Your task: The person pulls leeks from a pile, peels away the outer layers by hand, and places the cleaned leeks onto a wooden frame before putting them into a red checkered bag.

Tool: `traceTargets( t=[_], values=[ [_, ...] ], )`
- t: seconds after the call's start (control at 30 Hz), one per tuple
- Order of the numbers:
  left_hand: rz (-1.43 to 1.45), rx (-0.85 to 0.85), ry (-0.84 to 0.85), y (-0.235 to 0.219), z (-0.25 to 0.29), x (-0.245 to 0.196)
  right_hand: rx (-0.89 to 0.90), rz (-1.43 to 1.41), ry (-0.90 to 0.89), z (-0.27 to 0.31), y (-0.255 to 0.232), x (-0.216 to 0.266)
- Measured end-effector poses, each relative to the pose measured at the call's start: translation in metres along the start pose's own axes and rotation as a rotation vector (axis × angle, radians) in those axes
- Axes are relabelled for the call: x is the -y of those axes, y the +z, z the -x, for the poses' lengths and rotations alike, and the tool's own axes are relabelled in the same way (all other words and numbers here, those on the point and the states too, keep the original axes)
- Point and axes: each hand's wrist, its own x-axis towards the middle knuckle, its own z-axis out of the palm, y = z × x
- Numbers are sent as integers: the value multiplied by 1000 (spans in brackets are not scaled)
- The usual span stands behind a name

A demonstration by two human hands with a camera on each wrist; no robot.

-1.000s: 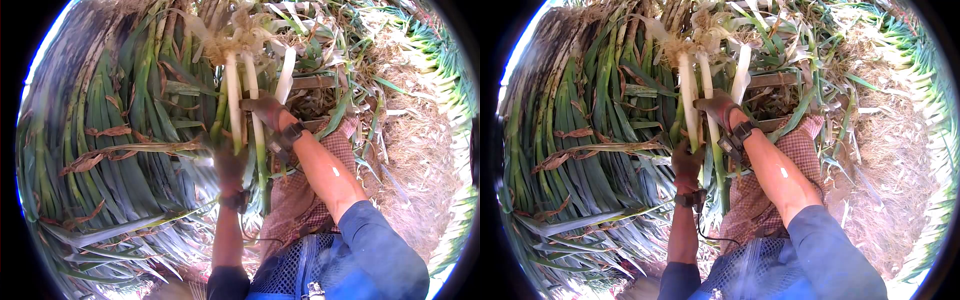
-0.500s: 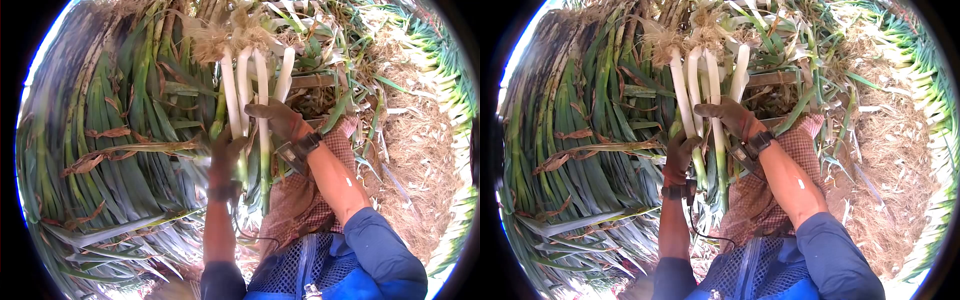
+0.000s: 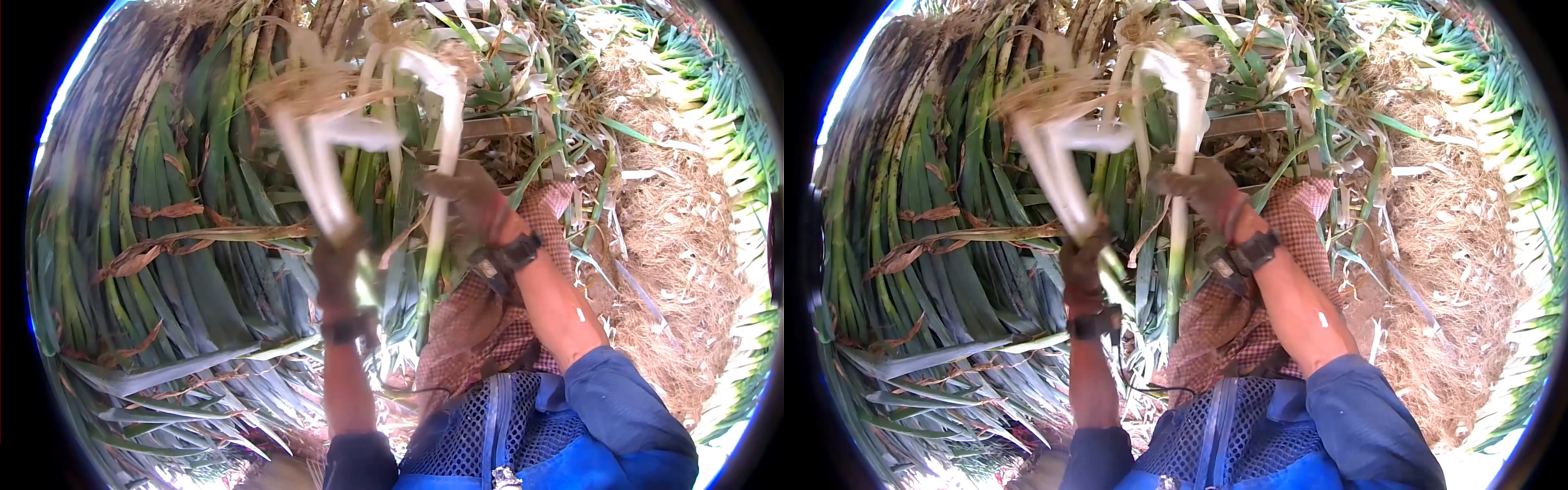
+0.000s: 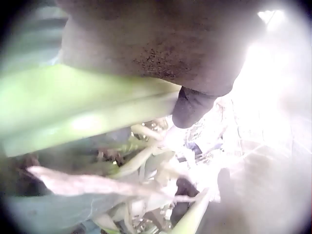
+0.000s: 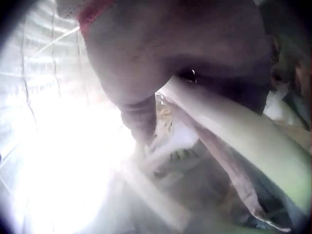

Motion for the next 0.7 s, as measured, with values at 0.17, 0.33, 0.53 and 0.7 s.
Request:
traceTargets(
  t=[0.17,0.33,0.53,0.7],
  values=[
    [106,-29,87,-20,26,-31,121,248,-219,9,-10,-4],
    [-591,258,618,6,23,-5,259,398,-357,22,78,13],
    [-88,59,108,7,56,-25,317,791,132,25,48,60],
    [-423,-103,440,-55,56,-5,-307,947,216,-18,-14,11]
  ],
)
